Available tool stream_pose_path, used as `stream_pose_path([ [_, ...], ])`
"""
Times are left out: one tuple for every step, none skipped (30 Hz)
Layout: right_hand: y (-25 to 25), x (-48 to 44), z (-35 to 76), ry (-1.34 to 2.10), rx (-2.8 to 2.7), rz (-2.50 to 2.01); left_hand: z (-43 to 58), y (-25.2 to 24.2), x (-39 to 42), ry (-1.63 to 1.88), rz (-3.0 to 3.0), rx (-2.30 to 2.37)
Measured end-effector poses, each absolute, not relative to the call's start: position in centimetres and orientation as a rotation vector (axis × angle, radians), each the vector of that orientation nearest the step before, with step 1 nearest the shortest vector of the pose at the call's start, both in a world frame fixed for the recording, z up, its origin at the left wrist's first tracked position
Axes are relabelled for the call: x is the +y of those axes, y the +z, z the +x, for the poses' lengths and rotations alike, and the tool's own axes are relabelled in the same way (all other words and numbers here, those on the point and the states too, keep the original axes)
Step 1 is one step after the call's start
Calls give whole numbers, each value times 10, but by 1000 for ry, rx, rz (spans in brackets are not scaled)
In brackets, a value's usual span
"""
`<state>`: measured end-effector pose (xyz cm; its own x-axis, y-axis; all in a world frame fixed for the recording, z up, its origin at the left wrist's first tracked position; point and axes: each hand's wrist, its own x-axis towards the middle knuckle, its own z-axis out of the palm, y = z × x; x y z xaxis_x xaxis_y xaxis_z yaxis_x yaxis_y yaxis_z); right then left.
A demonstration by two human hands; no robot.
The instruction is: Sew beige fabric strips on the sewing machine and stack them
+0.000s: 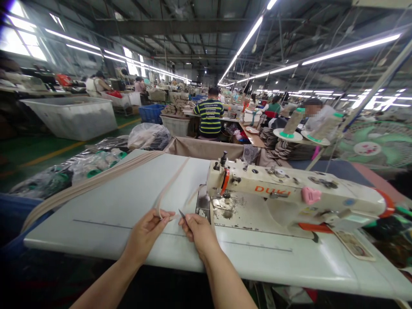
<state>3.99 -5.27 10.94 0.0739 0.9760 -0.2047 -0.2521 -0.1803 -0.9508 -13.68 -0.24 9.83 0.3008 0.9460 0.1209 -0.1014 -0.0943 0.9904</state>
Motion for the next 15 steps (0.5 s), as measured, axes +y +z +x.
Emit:
stream_pose_path([
  [111,-54,40,1358,-893,-1220,-138,100,-3,1082,1349,870],
  [112,-56,41,1312,-951,-1252,-140,102,-3,1072,1349,882],
  [114,-58,42,1226,-1026,-1312,-142,103,-3,1060,1357,896],
  [115,-62,44,1104,-1117,-1397,-145,105,-2,1045,1372,909],
  [117,-67,46,952,-1219,-1502,-148,106,-1,1030,1389,916],
  [118,-72,49,778,-1320,-1614,-152,107,1,1016,1402,914],
  [119,-78,52,591,-1406,-1726,-157,109,4,1002,1404,906],
  [119,-84,55,406,-1472,-1832,-163,110,6,975,1395,902],
  [119,-90,58,235,-1519,-1927,-169,111,9,937,1383,905],
  [118,-96,62,86,-1552,-2017,-176,111,13,887,1378,923],
  [116,-102,65,-37,-1571,-2103,-184,111,17,832,1391,953],
  [114,-106,68,-113,-1588,-2184,-193,111,21,782,1424,994],
  [111,-110,71,-139,-1611,-2254,-202,111,26,753,1478,1049],
  [108,-113,73,-129,-1635,-2308,-212,110,32,746,1546,1110],
  [106,-115,75,-100,-1657,-2346,-224,110,39,755,1618,1180],
])
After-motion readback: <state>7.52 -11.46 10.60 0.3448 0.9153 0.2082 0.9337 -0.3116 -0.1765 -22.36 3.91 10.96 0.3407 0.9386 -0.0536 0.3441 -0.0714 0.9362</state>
